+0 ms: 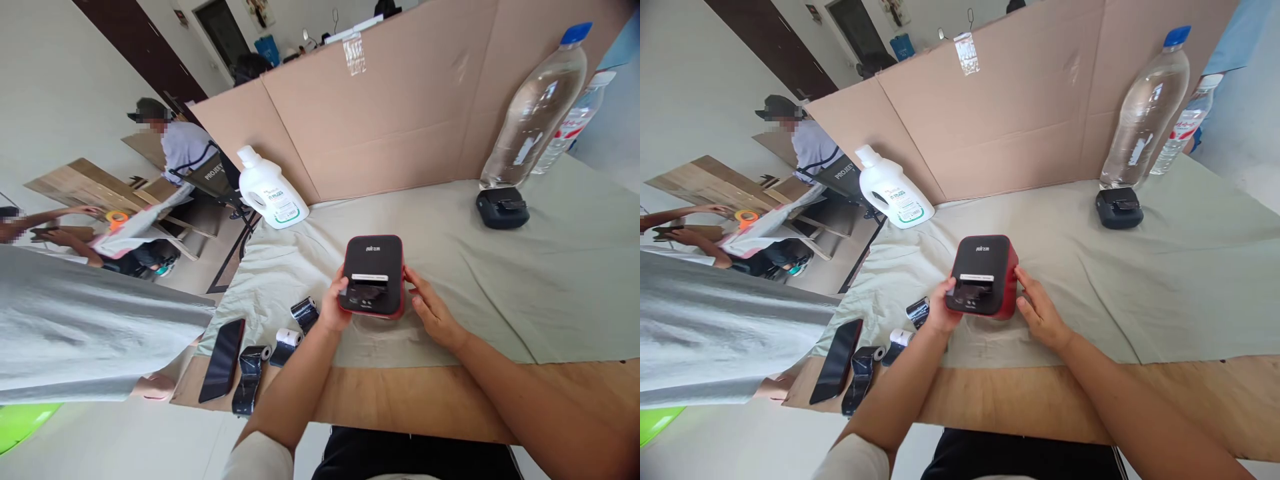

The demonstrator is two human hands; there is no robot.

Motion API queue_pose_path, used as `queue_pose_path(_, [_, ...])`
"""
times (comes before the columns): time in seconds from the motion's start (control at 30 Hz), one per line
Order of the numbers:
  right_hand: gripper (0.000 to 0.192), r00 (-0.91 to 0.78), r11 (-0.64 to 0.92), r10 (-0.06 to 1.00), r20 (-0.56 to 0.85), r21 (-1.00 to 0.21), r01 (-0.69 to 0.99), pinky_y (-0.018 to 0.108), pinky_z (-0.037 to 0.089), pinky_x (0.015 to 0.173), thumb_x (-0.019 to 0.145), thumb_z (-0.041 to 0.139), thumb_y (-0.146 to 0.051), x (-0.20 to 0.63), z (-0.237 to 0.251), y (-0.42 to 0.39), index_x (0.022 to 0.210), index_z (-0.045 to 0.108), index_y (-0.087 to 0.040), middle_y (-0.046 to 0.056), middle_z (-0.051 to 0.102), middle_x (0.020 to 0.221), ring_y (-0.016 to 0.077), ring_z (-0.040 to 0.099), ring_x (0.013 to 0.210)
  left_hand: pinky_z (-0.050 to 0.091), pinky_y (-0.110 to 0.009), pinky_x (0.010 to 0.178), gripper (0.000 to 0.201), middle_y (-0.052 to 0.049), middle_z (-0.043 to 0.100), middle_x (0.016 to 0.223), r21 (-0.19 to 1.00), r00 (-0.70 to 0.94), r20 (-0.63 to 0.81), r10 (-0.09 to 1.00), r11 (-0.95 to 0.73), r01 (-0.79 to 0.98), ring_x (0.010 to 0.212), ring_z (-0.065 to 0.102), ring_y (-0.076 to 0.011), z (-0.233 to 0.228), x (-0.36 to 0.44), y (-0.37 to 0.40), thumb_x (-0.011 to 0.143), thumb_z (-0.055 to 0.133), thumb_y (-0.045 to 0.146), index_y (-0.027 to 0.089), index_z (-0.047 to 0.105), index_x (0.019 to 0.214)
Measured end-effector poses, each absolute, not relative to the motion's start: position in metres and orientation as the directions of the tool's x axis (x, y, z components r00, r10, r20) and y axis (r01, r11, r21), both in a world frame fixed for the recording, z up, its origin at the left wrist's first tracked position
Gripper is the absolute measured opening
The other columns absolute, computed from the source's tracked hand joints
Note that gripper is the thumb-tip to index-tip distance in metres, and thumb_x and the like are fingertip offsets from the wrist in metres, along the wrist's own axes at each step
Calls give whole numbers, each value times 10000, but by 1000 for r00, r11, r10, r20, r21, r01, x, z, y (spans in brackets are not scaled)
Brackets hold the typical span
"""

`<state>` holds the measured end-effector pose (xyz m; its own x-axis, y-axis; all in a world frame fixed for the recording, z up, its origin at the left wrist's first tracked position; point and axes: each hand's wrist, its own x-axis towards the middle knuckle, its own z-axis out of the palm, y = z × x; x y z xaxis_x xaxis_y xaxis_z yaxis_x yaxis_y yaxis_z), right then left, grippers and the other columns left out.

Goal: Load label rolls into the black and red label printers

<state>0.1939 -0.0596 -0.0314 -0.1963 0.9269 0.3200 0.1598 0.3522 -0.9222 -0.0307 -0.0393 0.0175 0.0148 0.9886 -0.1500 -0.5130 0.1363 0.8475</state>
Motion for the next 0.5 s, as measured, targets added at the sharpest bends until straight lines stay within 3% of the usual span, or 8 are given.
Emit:
queue_pose_path(0.07, [617, -226, 318, 936, 270, -924, 212, 483, 501, 1039, 965, 432, -554, 195, -34, -60, 1517, 353, -292, 104, 422, 1555, 271, 490, 1359, 512, -427, 989, 416, -95, 766, 1005, 786, 13, -263, 965, 223, -577, 1104, 670, -308, 23, -53, -8, 702, 658, 342, 127, 701, 1057])
queue_pose_path(0.17, [581, -184, 235, 965, 187, -927, 293, 488, 531, 994, 950, 438, -572, 198, -41, -56, 1448, 453, -272, 135, 468, 1509, 284, 544, 1300, 556, -416, 890, 246, -75, 752, 792, 753, -135, -310, 941, 156, -640, 876, 719, -271, 35, -89, 52, 717, 587, 285, 129, 697, 873])
queue_pose_path(0.33, [490, -231, 234, 962, 147, -882, 410, 474, 539, 1003, 908, 517, -551, 198, -37, -55, 1297, 587, -261, 123, 493, 1481, 287, 504, 1342, 584, -419, 806, 163, -44, 714, 720, 820, -406, -322, 855, 37, -571, 670, 682, -214, 58, -143, 133, 768, 528, 253, 163, 641, 841])
queue_pose_path(0.5, [441, -274, 232, 957, 100, -829, 509, 465, 576, 947, 907, 524, -502, 198, -28, -57, 1261, 617, -258, 104, 488, 1496, 292, 463, 1375, 575, -515, 810, 146, -65, 696, 764, 907, -570, -318, 758, 69, -415, 729, 687, -259, 61, -180, 159, 754, 552, 223, 166, 611, 875])
